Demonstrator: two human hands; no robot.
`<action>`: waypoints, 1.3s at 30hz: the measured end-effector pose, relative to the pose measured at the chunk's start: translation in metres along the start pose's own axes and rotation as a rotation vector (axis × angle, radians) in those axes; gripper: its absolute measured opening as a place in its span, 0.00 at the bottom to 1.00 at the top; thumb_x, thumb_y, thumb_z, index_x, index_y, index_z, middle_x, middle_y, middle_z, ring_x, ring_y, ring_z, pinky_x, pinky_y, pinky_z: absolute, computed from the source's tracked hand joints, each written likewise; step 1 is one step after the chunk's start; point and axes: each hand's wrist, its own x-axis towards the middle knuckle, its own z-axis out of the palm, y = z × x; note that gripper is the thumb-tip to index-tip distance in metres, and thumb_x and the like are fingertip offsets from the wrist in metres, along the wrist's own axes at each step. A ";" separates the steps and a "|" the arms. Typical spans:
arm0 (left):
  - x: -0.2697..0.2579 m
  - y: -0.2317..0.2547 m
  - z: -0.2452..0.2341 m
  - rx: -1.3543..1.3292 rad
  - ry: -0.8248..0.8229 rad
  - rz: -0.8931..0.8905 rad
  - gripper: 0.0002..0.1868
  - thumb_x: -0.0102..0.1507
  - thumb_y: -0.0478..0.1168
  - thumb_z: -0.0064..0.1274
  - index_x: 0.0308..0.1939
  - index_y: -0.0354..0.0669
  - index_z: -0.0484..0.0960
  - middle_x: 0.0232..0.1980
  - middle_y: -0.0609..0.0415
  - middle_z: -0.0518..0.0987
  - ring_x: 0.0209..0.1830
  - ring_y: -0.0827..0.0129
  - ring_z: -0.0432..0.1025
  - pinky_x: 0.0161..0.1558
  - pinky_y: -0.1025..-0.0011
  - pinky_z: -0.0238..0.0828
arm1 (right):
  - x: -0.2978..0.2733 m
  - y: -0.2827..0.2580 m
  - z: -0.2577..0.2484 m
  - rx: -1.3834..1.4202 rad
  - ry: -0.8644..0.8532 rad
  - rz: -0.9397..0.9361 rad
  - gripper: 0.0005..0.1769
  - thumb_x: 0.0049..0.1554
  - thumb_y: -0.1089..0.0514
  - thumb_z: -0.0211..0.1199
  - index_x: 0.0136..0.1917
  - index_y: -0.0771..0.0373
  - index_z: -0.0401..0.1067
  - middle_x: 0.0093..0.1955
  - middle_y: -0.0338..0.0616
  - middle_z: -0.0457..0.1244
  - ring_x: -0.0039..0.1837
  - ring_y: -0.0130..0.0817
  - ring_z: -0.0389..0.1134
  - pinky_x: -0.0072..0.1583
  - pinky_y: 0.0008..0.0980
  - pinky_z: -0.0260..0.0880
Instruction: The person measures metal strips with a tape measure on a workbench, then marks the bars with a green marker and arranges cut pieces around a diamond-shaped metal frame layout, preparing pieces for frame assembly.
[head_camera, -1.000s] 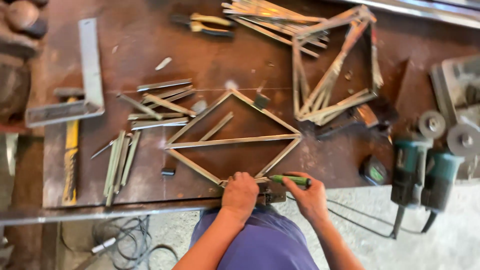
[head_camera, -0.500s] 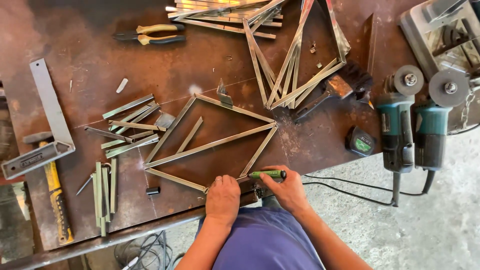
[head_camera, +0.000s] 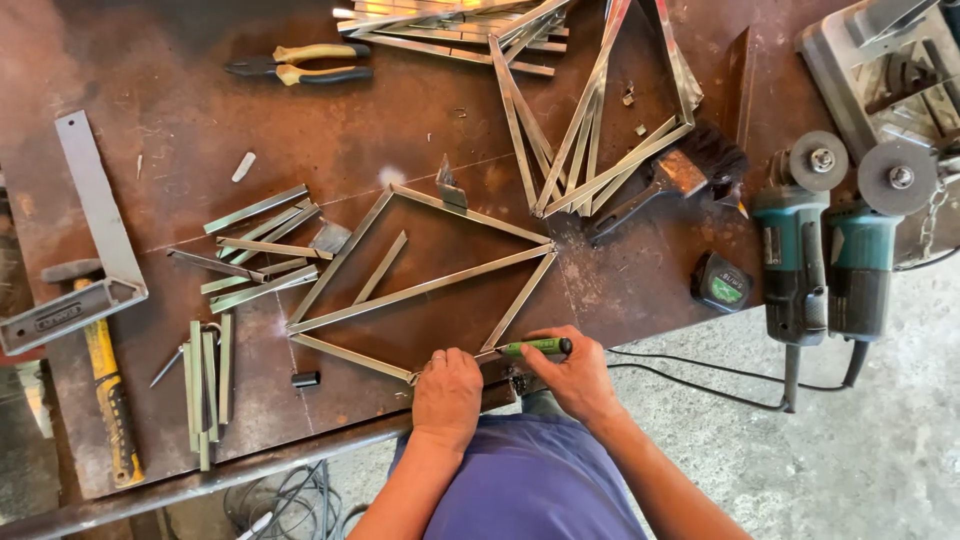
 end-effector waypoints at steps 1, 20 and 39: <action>0.000 0.000 0.000 -0.001 0.000 -0.002 0.04 0.58 0.35 0.49 0.35 0.42 0.78 0.35 0.50 0.73 0.36 0.60 0.69 0.38 0.65 0.73 | 0.001 0.001 0.001 -0.002 -0.001 0.000 0.14 0.51 0.62 0.70 0.50 0.71 0.78 0.41 0.49 0.74 0.41 0.33 0.79 0.42 0.25 0.78; -0.039 -0.155 -0.003 -0.128 -0.053 -0.367 0.07 0.61 0.35 0.47 0.40 0.45 0.79 0.41 0.49 0.77 0.41 0.55 0.72 0.41 0.58 0.74 | -0.016 -0.021 -0.044 -0.198 0.148 0.066 0.13 0.56 0.56 0.70 0.48 0.69 0.85 0.27 0.47 0.60 0.30 0.33 0.51 0.33 0.31 0.46; -0.067 -0.345 -0.050 -0.266 -0.202 -0.975 0.10 0.56 0.40 0.61 0.36 0.37 0.87 0.39 0.41 0.84 0.37 0.45 0.79 0.44 0.54 0.78 | 0.003 0.043 -0.040 -0.303 0.153 0.045 0.14 0.60 0.58 0.69 0.55 0.71 0.85 0.43 0.54 0.75 0.45 0.41 0.69 0.48 0.35 0.65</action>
